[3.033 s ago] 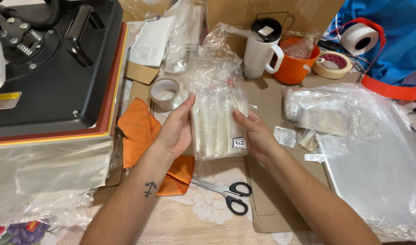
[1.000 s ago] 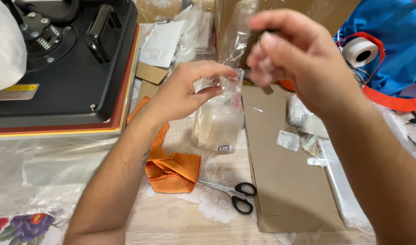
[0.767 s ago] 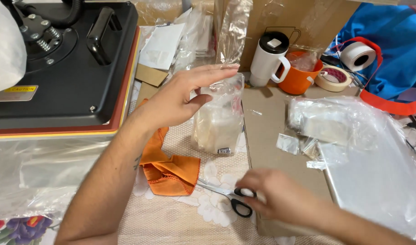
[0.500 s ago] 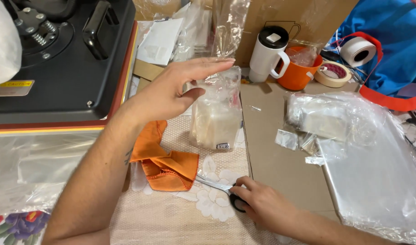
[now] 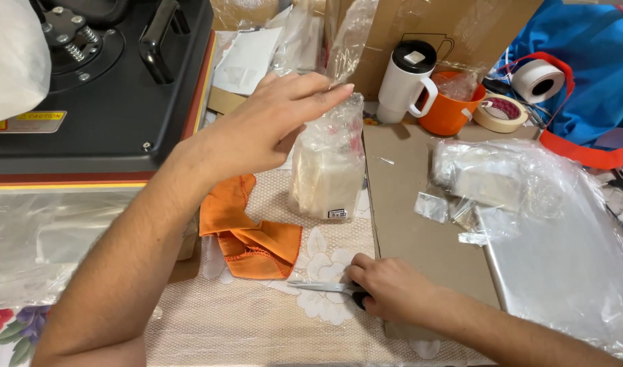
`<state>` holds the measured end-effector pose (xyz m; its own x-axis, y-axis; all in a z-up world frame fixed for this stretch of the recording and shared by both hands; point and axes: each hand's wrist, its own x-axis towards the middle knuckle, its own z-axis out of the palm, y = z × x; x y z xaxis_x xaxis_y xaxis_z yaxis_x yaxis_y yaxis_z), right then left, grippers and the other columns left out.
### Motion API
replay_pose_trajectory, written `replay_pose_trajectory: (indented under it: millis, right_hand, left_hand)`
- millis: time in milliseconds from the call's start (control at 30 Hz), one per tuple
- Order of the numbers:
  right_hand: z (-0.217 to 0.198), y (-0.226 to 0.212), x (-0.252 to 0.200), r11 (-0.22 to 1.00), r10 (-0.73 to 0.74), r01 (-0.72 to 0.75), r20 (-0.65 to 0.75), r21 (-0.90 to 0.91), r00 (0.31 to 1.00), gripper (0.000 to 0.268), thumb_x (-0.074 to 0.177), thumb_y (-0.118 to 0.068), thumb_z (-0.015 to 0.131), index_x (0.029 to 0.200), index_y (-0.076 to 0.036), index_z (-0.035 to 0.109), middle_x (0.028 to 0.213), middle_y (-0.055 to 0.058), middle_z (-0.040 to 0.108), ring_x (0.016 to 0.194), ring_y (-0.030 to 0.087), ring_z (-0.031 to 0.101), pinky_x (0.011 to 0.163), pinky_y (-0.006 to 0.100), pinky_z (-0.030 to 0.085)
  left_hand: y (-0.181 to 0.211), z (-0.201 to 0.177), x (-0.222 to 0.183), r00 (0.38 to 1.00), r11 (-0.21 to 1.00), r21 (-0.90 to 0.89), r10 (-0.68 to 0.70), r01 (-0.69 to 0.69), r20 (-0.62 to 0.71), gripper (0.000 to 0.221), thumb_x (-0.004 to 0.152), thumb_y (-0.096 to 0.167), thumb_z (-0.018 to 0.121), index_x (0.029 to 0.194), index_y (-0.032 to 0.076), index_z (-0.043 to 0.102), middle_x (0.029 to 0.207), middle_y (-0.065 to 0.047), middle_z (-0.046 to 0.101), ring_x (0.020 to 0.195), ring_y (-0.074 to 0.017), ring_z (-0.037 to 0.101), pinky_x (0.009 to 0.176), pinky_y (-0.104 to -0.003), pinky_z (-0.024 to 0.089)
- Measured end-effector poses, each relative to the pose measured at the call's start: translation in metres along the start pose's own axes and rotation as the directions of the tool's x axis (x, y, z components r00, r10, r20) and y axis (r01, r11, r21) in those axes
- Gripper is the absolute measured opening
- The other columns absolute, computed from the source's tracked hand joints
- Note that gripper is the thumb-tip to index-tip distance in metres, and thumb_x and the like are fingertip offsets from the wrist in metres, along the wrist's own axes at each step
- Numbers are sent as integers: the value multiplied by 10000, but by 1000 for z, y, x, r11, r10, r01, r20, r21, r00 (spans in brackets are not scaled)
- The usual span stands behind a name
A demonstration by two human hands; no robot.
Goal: The person is sorting small items into plastic bags and sealing them using adhesive tape and scissors.
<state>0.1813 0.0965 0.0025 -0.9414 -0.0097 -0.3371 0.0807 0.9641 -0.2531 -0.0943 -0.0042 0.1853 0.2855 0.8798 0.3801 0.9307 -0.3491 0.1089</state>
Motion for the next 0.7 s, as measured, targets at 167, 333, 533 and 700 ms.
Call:
replay_pose_trajectory:
  millis: [167,333,533,700]
  right_hand:
    - [-18,15,-9,1000,-18,17,-77,-18,997,230,772,-170,643,997,-145,609,962,42,631,651,312,649,563,472,511]
    - [-112,30,-52,985,-63,98,-232,143,971,353,699,-179,785,1037,-248,714,1003,-82,742,747,175,739,657,330,553]
    - [-202,64,-69,997,-42,67,-453,39,891,551,543,-489,906,998,-194,806,1031,1,761,960,177,720,835,341,627]
    - [-242,60,-46,957,129,-203,-323,-207,938,618,516,-590,918,1010,-246,781,1063,-103,710,823,186,703,653,395,536]
  left_hand:
    - [2,11,1,996,945,316,91,-82,-12,1107,627,-236,576,1586,110,144,1398,-164,448,1139,-297,541,930,-445,363]
    - [-1,7,-1,988,976,169,148,-140,-36,1016,799,-194,552,1625,150,69,1271,-165,459,936,-318,557,849,-443,476]
    - [13,-9,1,984,893,-441,8,-88,-180,515,955,-173,440,1368,96,589,1265,-105,618,1031,-210,598,729,-308,415]
    - [18,-17,7,980,900,-413,65,-140,-189,475,932,-199,465,1280,59,659,1039,-100,695,859,-191,627,740,-300,465]
